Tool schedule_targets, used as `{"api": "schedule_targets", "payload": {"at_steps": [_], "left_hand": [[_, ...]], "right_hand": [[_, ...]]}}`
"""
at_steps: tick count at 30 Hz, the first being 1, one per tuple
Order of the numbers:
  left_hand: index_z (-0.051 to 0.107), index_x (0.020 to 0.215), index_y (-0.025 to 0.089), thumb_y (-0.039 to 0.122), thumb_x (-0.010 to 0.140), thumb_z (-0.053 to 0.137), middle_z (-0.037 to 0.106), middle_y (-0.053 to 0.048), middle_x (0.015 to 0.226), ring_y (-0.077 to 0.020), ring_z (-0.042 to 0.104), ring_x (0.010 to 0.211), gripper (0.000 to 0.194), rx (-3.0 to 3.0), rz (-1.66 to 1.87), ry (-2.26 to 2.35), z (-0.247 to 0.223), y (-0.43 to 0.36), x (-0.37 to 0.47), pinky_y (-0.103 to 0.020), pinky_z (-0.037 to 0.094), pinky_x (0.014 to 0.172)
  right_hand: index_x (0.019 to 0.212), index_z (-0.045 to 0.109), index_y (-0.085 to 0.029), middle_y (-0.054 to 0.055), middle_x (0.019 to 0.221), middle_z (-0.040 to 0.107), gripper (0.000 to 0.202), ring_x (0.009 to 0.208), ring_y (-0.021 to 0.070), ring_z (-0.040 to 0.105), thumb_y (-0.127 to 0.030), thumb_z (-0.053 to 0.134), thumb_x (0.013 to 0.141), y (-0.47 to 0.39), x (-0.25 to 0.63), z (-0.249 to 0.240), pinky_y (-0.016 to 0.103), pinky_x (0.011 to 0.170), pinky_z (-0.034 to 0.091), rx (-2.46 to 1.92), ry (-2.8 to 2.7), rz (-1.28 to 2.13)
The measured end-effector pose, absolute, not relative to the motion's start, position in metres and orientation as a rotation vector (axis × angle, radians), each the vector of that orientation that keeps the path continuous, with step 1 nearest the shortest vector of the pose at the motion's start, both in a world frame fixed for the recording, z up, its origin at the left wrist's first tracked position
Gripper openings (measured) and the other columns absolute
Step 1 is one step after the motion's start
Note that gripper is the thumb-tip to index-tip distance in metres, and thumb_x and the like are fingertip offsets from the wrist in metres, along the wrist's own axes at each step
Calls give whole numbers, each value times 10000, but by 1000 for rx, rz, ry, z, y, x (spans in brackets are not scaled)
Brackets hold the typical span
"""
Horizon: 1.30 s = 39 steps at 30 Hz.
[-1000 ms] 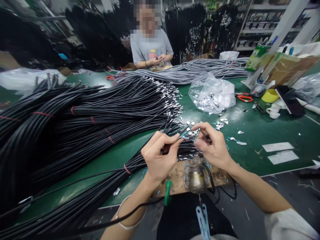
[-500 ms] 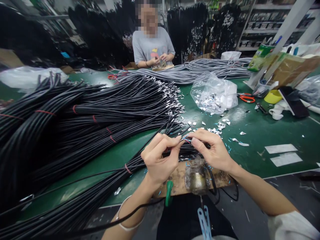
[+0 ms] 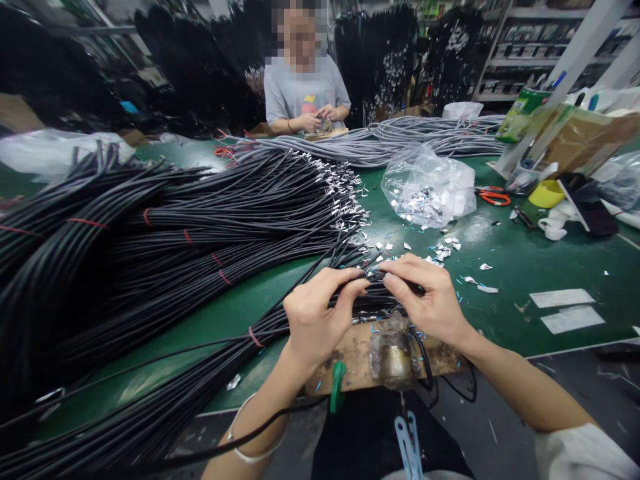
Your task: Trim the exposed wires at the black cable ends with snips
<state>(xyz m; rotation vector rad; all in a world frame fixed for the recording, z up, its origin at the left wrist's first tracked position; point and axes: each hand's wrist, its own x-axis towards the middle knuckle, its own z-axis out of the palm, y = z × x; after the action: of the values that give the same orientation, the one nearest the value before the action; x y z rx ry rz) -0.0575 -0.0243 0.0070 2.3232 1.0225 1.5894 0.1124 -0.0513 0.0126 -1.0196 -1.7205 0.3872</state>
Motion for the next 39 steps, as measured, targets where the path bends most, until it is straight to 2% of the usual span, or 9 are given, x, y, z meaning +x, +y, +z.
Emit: {"api": "schedule_targets", "payload": {"at_steps": [7, 16, 19, 23, 25, 28, 30, 35, 39], "left_hand": [[596, 643, 148, 261, 904, 470, 447, 58, 423, -44, 391, 342, 311, 1929, 1183, 907, 17, -22, -59, -181, 313, 369], [660, 740, 149, 177, 833, 576, 641, -3, 634, -76, 527, 520, 128, 2287, 1300, 932, 11, -22, -51, -191, 390, 499], [671, 803, 161, 181, 828, 591, 649, -4, 674, -88, 552, 571, 86, 2340, 1264, 925, 12, -19, -54, -204, 425, 550], [661, 807, 170, 166, 806, 618, 655, -22, 755, -119, 586, 691, 43, 2312, 1280, 852, 14, -14, -60, -227, 462, 627], [649, 775, 169, 167, 797, 628, 635, -19, 744, -117, 570, 681, 31, 2284, 1293, 823, 14, -14, -61, -221, 452, 604], [645, 757, 162, 181, 818, 600, 595, -6, 692, -100, 519, 604, 79, 2299, 1270, 885, 12, -15, -57, -213, 402, 544], [639, 722, 158, 184, 850, 545, 569, 0, 643, -94, 486, 558, 161, 2342, 1243, 960, 10, -15, -54, -216, 370, 526], [573, 585, 153, 213, 887, 447, 547, 10, 542, -85, 430, 481, 333, 2247, 1140, 1034, 9, -12, -49, -217, 316, 496], [553, 554, 149, 321, 895, 436, 370, 47, 431, -71, 306, 411, 399, 2075, 978, 1048, 10, -11, -50, -223, 231, 439]], "right_hand": [[959, 682, -202, 28, 831, 659, 164, 750, 129, 598, -199, 534, 887, -51, 114, 13, 277, 675, 473, -1041, -1748, 356], [735, 611, -181, -17, 704, 536, 128, 594, 88, 454, -272, 687, 782, -46, 113, 11, 227, 527, 356, -1048, -1566, 531], [714, 585, -173, -30, 636, 501, 233, 551, 81, 431, -360, 722, 731, -41, 112, 9, 217, 491, 341, -1041, -1408, 818], [724, 531, -174, -94, 510, 342, 347, 402, 35, 224, -468, 713, 696, -38, 111, 7, 196, 376, 178, -890, -1237, 1444], [732, 516, -175, -101, 508, 315, 354, 398, 32, 202, -475, 702, 702, -37, 112, 7, 195, 373, 157, -811, -1276, 1564], [709, 532, -164, -46, 609, 435, 312, 513, 60, 361, -418, 714, 704, -34, 112, 7, 198, 439, 271, -880, -1409, 1226], [711, 529, -167, -33, 649, 453, 300, 557, 69, 381, -398, 719, 700, -33, 111, 6, 201, 462, 291, -977, -1347, 1030], [821, 477, -200, -105, 540, 260, 319, 430, 53, 164, -461, 646, 746, -33, 110, 0, 198, 380, 162, -929, -1227, 1471], [758, 499, -193, -35, 661, 425, 120, 582, 90, 377, -253, 598, 790, -34, 112, 1, 232, 527, 332, -1009, -1561, 863]]}}
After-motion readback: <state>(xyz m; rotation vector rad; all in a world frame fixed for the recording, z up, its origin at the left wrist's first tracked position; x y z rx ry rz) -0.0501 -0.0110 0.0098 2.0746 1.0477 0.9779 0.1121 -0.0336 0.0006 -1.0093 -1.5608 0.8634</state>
